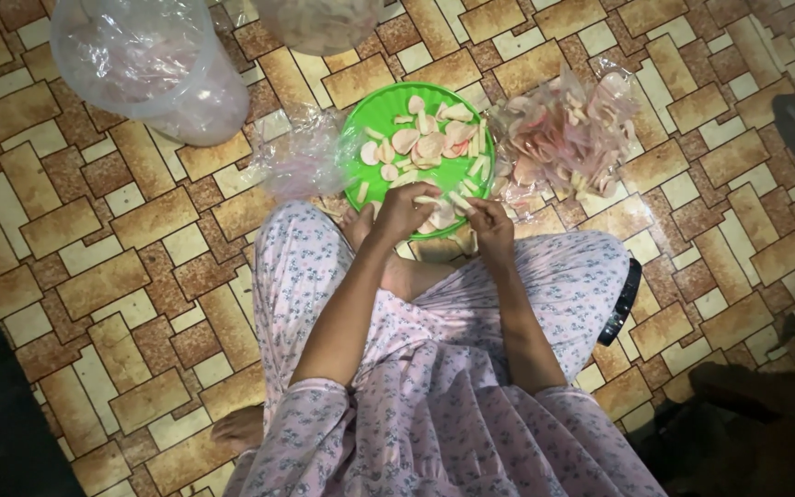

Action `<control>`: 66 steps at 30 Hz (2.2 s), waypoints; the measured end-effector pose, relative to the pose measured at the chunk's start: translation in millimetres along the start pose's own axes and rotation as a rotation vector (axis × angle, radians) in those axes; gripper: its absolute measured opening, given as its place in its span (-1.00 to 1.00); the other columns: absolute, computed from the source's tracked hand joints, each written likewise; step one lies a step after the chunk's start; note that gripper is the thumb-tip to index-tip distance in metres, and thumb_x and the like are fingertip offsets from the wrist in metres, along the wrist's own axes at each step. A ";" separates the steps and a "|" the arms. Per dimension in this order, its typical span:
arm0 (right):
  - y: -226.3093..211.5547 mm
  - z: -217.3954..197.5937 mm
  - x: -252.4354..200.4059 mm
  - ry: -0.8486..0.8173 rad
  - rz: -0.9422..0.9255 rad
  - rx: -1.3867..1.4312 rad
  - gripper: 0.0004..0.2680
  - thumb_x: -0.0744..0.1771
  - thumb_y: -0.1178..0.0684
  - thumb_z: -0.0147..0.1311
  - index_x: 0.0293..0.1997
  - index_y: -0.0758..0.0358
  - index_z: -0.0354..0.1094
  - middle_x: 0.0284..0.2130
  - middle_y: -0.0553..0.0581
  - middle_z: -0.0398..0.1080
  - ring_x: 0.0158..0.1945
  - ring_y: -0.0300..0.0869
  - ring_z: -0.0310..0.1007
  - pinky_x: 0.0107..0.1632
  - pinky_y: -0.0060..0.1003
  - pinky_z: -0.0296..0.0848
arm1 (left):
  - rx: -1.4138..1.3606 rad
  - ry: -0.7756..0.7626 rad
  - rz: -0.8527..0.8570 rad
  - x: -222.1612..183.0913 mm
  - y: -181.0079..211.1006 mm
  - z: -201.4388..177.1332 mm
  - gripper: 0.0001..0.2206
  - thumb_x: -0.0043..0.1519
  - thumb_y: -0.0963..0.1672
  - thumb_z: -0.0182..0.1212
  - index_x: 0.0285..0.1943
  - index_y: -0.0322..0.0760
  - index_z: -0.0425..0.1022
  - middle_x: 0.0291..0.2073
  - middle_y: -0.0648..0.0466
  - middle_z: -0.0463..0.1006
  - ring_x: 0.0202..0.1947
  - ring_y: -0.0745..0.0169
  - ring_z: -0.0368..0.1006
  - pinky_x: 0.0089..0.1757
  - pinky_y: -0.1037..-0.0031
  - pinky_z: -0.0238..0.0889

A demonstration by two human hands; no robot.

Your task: Peeling garlic cloves by hand and separating the skins on a plate.

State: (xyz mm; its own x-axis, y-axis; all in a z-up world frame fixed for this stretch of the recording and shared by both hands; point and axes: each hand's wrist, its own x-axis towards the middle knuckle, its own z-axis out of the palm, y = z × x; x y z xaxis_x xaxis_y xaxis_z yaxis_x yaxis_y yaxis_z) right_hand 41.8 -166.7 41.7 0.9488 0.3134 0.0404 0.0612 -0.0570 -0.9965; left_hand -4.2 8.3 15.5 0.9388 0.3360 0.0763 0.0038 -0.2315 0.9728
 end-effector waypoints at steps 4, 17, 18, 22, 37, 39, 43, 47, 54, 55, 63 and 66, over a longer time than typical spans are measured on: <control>24.8 -6.5 6.0 -0.057 -0.059 -0.086 -0.85 0.23 0.26 0.14 -0.16 0.28 0.44 -0.40 0.06 0.29 -0.34 -0.31 0.32 -0.20 -0.39 0.35 | 0.077 -0.021 -0.073 -10.2 35.0 -6.9 -0.54 -0.02 -0.21 0.30 0.09 0.05 0.40 -0.28 -0.12 0.53 -0.24 0.00 0.49 -0.24 0.34 0.44; -6.7 1.2 1.1 -0.064 0.170 0.115 -0.88 0.26 0.19 0.12 -0.17 0.31 0.39 -0.59 0.05 0.35 -0.51 -0.36 0.35 -0.46 -0.57 0.33 | 0.121 -0.145 -0.088 -13.3 38.0 -3.0 -0.36 -0.03 -0.23 0.31 0.23 0.18 0.22 -0.27 -0.28 0.51 -0.17 -0.24 0.44 -0.18 0.22 0.38; -13.8 3.1 -0.4 -0.069 0.183 0.136 -0.86 0.24 0.19 0.15 -0.18 0.33 0.39 -0.58 0.07 0.36 -0.51 -0.34 0.36 -0.48 -0.57 0.34 | 0.139 -0.163 -0.088 -12.7 34.2 -1.9 -0.37 -0.03 -0.22 0.31 0.22 0.22 0.24 -0.27 -0.27 0.51 -0.17 -0.21 0.44 -0.16 0.21 0.37; 14.3 -6.1 5.7 -0.040 0.139 0.119 -0.87 0.23 0.22 0.16 -0.20 0.34 0.39 -0.57 0.10 0.37 -0.50 -0.29 0.39 -0.49 -0.53 0.36 | 0.117 -0.177 -0.067 -17.7 44.1 -1.5 -0.38 -0.05 -0.23 0.31 0.19 0.22 0.27 -0.30 -0.24 0.53 -0.16 -0.16 0.45 -0.13 0.20 0.35; 33.4 -4.2 9.3 0.025 0.161 0.162 -0.91 0.26 0.21 0.10 -0.22 0.29 0.32 -0.50 0.08 0.38 -0.41 -0.32 0.37 -0.28 -0.45 0.37 | 0.214 -0.173 0.067 -20.7 68.7 -6.5 -0.60 0.15 -0.17 0.11 0.19 0.12 0.32 -0.34 -0.15 0.53 -0.36 -0.13 0.49 -0.24 0.13 0.35; 43.2 -4.0 9.2 0.024 0.160 0.194 -0.90 0.27 0.21 0.07 -0.19 0.27 0.28 -0.46 0.10 0.40 -0.37 -0.31 0.41 -0.25 -0.47 0.39 | 0.198 -0.160 0.107 -18.4 66.7 -6.1 -0.56 0.11 -0.18 0.16 0.18 0.08 0.32 -0.26 -0.19 0.51 -0.25 -0.20 0.47 -0.20 0.11 0.34; 42.9 -6.5 9.6 -0.005 0.129 0.185 -0.92 0.29 0.21 0.05 -0.20 0.27 0.24 -0.45 0.12 0.42 -0.35 -0.29 0.42 -0.26 -0.45 0.39 | 0.230 -0.123 0.169 -15.8 60.4 -3.1 -0.52 0.08 -0.20 0.19 0.20 0.09 0.30 -0.25 -0.13 0.50 -0.26 -0.14 0.47 -0.21 0.15 0.35; 35.9 -5.0 9.1 -0.015 0.124 0.170 -0.93 0.30 0.19 0.00 -0.18 0.25 0.24 -0.47 0.09 0.43 -0.39 -0.35 0.39 -0.32 -0.53 0.37 | 0.185 -0.155 0.201 -14.0 38.9 0.2 -0.64 0.05 -0.24 0.19 0.03 -0.04 0.44 -0.29 -0.10 0.50 -0.24 -0.14 0.46 -0.17 0.20 0.33; 37.4 -6.7 10.8 -0.044 0.090 0.172 -0.94 0.31 0.18 -0.02 -0.19 0.26 0.23 -0.50 0.13 0.43 -0.46 -0.34 0.38 -0.38 -0.52 0.36 | 0.088 -0.172 0.176 -12.6 37.0 3.1 -0.73 -0.01 -0.26 0.26 -0.14 -0.14 0.53 -0.36 -0.09 0.51 -0.25 -0.11 0.46 -0.17 0.24 0.33; 37.9 -6.5 11.0 -0.044 0.090 0.172 -0.94 0.31 0.18 -0.02 -0.19 0.26 0.23 -0.50 0.13 0.43 -0.46 -0.34 0.38 -0.38 -0.52 0.36 | 0.089 -0.172 0.177 -11.9 34.7 4.4 -0.73 -0.01 -0.26 0.26 -0.14 -0.14 0.53 -0.36 -0.09 0.51 -0.25 -0.11 0.46 -0.17 0.24 0.33; 34.4 -5.1 8.0 -0.061 0.126 0.223 -0.73 0.21 0.29 0.16 -0.08 0.29 0.18 -0.35 0.19 0.43 -0.35 -0.28 0.43 -0.38 -0.51 0.40 | 0.041 -0.140 0.144 -10.5 27.8 3.8 -0.75 -0.02 -0.26 0.27 -0.19 -0.12 0.55 -0.36 0.01 0.53 -0.23 0.00 0.46 -0.15 0.32 0.30; 25.8 -2.9 6.0 -0.053 0.126 0.233 -0.69 0.17 0.32 0.20 -0.08 0.32 0.18 -0.34 0.20 0.43 -0.33 -0.27 0.45 -0.29 -0.47 0.45 | 0.030 -0.151 0.138 -9.2 16.0 7.3 -0.75 -0.03 -0.26 0.27 -0.18 -0.14 0.55 -0.37 -0.02 0.52 -0.24 -0.02 0.46 -0.16 0.30 0.30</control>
State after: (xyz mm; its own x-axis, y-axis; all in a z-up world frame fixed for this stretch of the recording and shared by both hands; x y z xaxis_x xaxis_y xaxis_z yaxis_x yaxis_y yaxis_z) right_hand 50.0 -169.0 16.5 0.9263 0.3675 -0.0830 -0.1353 0.1190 -0.9836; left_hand -10.3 -5.2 28.8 0.9720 0.1590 0.1730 -0.1208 -0.2935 0.9483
